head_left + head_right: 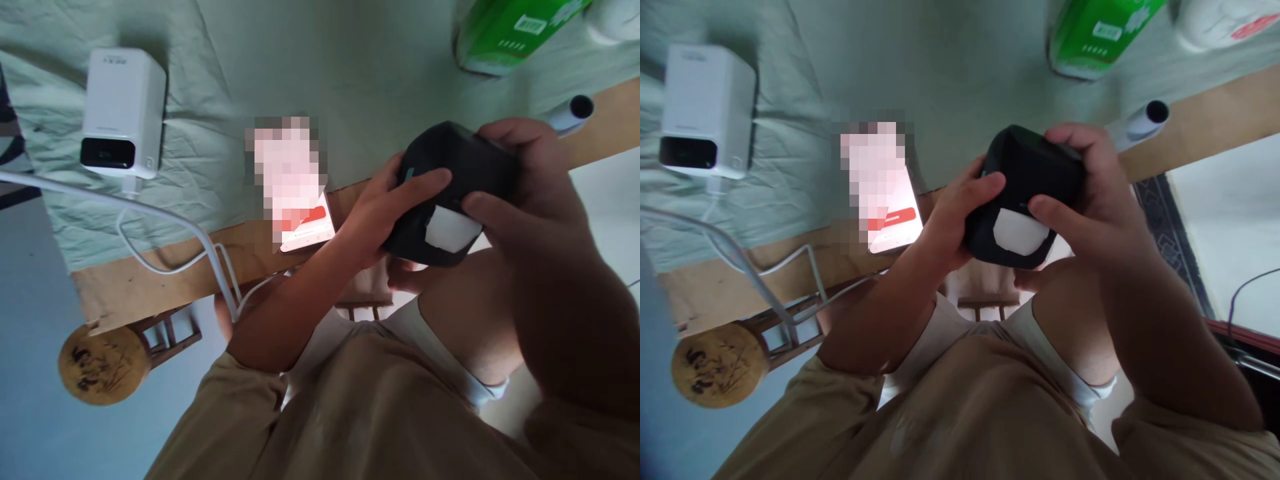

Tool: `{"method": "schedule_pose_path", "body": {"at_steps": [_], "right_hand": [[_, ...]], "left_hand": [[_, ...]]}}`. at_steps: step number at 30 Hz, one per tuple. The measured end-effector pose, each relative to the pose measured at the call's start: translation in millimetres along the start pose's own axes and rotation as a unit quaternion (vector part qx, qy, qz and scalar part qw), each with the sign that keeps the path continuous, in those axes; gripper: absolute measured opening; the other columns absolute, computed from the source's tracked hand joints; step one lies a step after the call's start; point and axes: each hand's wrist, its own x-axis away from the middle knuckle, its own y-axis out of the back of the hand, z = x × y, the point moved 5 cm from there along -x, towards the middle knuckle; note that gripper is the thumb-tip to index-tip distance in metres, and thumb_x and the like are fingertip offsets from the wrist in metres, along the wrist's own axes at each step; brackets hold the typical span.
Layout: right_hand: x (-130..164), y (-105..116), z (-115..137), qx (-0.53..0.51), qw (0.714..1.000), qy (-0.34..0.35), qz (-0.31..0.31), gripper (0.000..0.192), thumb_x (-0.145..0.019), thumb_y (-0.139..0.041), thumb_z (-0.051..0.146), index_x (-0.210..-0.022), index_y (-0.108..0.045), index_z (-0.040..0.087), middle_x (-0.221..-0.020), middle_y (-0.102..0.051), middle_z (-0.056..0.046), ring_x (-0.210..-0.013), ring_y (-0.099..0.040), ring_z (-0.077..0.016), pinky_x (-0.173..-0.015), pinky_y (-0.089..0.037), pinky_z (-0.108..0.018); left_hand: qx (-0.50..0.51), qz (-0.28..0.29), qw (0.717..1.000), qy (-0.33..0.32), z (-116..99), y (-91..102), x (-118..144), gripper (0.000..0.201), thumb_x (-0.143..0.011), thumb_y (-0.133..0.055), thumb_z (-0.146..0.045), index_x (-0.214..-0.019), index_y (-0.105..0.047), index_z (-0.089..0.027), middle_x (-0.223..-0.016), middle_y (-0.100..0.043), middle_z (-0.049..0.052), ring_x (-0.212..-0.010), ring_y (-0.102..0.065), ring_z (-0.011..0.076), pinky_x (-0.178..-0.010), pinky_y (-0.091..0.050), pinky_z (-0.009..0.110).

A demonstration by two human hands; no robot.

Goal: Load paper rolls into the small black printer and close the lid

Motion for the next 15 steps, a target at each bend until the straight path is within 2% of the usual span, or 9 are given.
{"method": "schedule_pose_path", "body": {"at_steps": [2, 4, 6, 8, 10, 12, 15], "right_hand": [[2, 2, 0, 0.038, 0.999, 0.032, -0.013, 0.063, -0.074, -0.08, 0.058, -0.13, -0.059, 0.039, -0.102, -0.056, -0.002, -0.087, -0.053, -0.0127, -0.069, -0.05, -0.028], [6, 4, 5, 0.056, 0.996, 0.067, -0.028, 0.059, -0.078, -0.078, 0.052, -0.133, -0.059, 0.043, -0.108, -0.058, -0.003, -0.1, -0.059, -0.0165, -0.082, -0.055, -0.036], [11, 7, 12, 0.041, 0.993, 0.097, -0.052, 0.052, -0.082, -0.075, 0.043, -0.132, -0.061, 0.046, -0.118, -0.06, -0.003, -0.114, -0.06, -0.0196, -0.098, -0.055, -0.045], [16, 9, 18, 0.027, 0.991, 0.108, -0.077, 0.044, -0.085, -0.072, 0.038, -0.128, -0.065, 0.045, -0.122, -0.061, -0.002, -0.119, -0.061, -0.0208, -0.106, -0.053, -0.049], [18, 10, 21, 0.047, 0.989, 0.108, -0.091, 0.042, -0.085, -0.072, 0.035, -0.126, -0.066, 0.043, -0.119, -0.063, -0.003, -0.116, -0.063, -0.0211, -0.107, -0.052, -0.051], [19, 9, 23, 0.074, 0.987, 0.114, -0.083, 0.048, -0.081, -0.076, 0.034, -0.127, -0.066, 0.041, -0.119, -0.064, -0.003, -0.112, -0.064, -0.0207, -0.103, -0.054, -0.05], [16, 8, 24, 0.079, 0.988, 0.128, -0.044, 0.061, -0.073, -0.082, 0.033, -0.13, -0.063, 0.041, -0.123, -0.061, -0.005, -0.105, -0.064, -0.0196, -0.086, -0.059, -0.043]], "left_hand": [[0.04, 0.003, 0.999, 0.025, 3, -0.1, -3, 0.022, -0.089, -0.068, -0.041, -0.088, -0.064, -0.019, -0.072, -0.061, 0.001, -0.063, -0.06, 0.0127, -0.056, -0.05, 0.024], [0.071, -0.022, 0.996, 0.038, 6, 2.8, -6, 0.025, -0.094, -0.059, -0.041, -0.083, -0.063, -0.019, -0.069, -0.058, 0.001, -0.068, -0.063, 0.0144, -0.059, -0.051, 0.025], [0.086, -0.051, 0.995, 0.029, 8, 6.5, -8, 0.022, -0.095, -0.056, -0.036, -0.085, -0.065, -0.019, -0.071, -0.059, 0.0, -0.074, -0.064, 0.015, -0.064, -0.052, 0.024], [0.084, -0.062, 0.995, 0.005, 8, 8.3, -9, 0.016, -0.095, -0.057, -0.031, -0.091, -0.068, -0.02, -0.077, -0.061, 0.0, -0.078, -0.064, 0.0141, -0.069, -0.052, 0.024], [0.076, -0.06, 0.995, -0.016, 7, 8.4, -8, 0.016, -0.097, -0.056, -0.029, -0.095, -0.07, -0.02, -0.082, -0.065, -0.001, -0.08, -0.064, 0.0129, -0.075, -0.051, 0.024], [0.068, -0.061, 0.995, -0.039, 6, 8.6, -7, 0.018, -0.098, -0.055, -0.028, -0.096, -0.07, -0.019, -0.084, -0.066, -0.001, -0.081, -0.064, 0.0118, -0.077, -0.051, 0.023], [0.077, -0.059, 0.994, -0.059, 5, 9.0, -6, 0.019, -0.099, -0.054, -0.025, -0.094, -0.071, -0.018, -0.083, -0.068, -0.001, -0.079, -0.063, 0.0101, -0.075, -0.05, 0.021]]}}
